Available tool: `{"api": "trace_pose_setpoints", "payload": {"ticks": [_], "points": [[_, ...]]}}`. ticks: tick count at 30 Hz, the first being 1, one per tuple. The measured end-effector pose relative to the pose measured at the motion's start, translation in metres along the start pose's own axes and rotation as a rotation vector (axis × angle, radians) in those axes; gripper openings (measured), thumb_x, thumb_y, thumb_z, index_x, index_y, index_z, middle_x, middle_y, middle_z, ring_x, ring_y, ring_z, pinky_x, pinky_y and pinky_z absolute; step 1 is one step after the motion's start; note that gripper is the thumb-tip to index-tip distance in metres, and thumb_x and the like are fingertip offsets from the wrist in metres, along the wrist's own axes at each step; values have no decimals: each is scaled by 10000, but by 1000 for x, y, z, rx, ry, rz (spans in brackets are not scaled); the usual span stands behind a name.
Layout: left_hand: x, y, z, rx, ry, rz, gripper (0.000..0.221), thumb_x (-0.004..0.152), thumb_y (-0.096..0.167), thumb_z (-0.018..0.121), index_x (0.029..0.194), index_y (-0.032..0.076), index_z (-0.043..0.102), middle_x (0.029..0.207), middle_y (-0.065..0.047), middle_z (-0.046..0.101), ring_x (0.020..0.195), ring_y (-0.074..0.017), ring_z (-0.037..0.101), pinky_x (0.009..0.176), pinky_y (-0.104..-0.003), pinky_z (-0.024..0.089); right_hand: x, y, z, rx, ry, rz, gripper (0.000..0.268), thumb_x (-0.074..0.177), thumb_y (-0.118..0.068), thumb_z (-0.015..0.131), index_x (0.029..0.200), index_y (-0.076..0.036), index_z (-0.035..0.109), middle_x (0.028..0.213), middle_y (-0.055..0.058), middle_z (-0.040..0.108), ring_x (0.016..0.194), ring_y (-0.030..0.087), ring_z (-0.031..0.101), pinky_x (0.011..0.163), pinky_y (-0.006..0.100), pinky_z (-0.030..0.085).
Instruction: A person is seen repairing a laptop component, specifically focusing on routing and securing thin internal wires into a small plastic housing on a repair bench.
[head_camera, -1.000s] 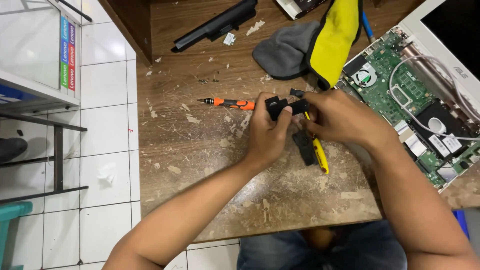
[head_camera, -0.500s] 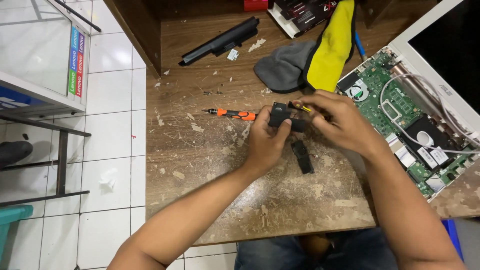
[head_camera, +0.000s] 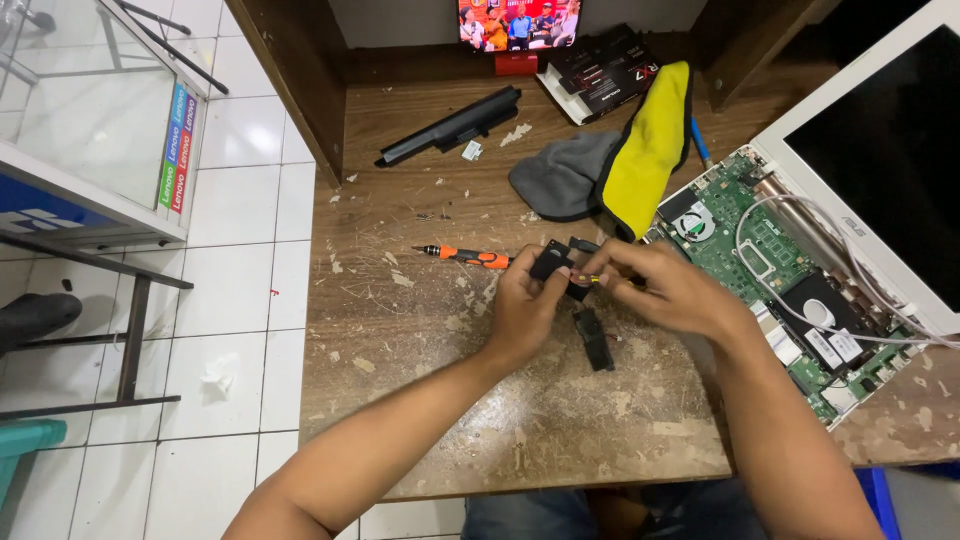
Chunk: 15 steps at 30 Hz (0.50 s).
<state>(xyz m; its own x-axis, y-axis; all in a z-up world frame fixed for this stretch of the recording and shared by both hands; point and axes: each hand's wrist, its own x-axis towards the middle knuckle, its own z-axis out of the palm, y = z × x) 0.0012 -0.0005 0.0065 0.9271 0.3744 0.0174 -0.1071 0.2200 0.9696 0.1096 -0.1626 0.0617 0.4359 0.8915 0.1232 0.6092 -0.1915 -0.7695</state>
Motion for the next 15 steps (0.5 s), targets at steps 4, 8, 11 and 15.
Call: {"api": "trace_pose_setpoints", "payload": {"ticks": [4,8,11,15], "points": [[2,11,1,-19,-19,-5,52,939,89,633,956,43,650,727,-28,607,598,-56,597,487,-204,443,-1,-3,-1,-14,1,27,156,911,-22,586,1033,0,681,553,36,584,432,153,484,435,286,378],[2,24,3,-156,-86,-1,92,963,112,663,1013,36,674,749,10,606,675,-12,563,572,-166,428,0,-2,0,1,47,4,107,898,-15,602,973,-12,678,532,30,578,413,153,485,441,295,385],[1,22,2,-203,-124,-5,117,965,137,684,1032,41,683,761,4,639,683,-5,577,593,-149,439,-1,-1,-2,5,75,-39,88,884,-11,611,923,-27,689,520,27,571,410,154,478,445,293,392],[4,17,3,-268,-182,-4,128,957,140,726,1017,30,700,792,-64,715,699,-26,614,623,-156,466,-1,8,-4,15,103,-108,78,863,-19,639,833,-54,702,491,18,575,389,141,473,421,277,390]]}}
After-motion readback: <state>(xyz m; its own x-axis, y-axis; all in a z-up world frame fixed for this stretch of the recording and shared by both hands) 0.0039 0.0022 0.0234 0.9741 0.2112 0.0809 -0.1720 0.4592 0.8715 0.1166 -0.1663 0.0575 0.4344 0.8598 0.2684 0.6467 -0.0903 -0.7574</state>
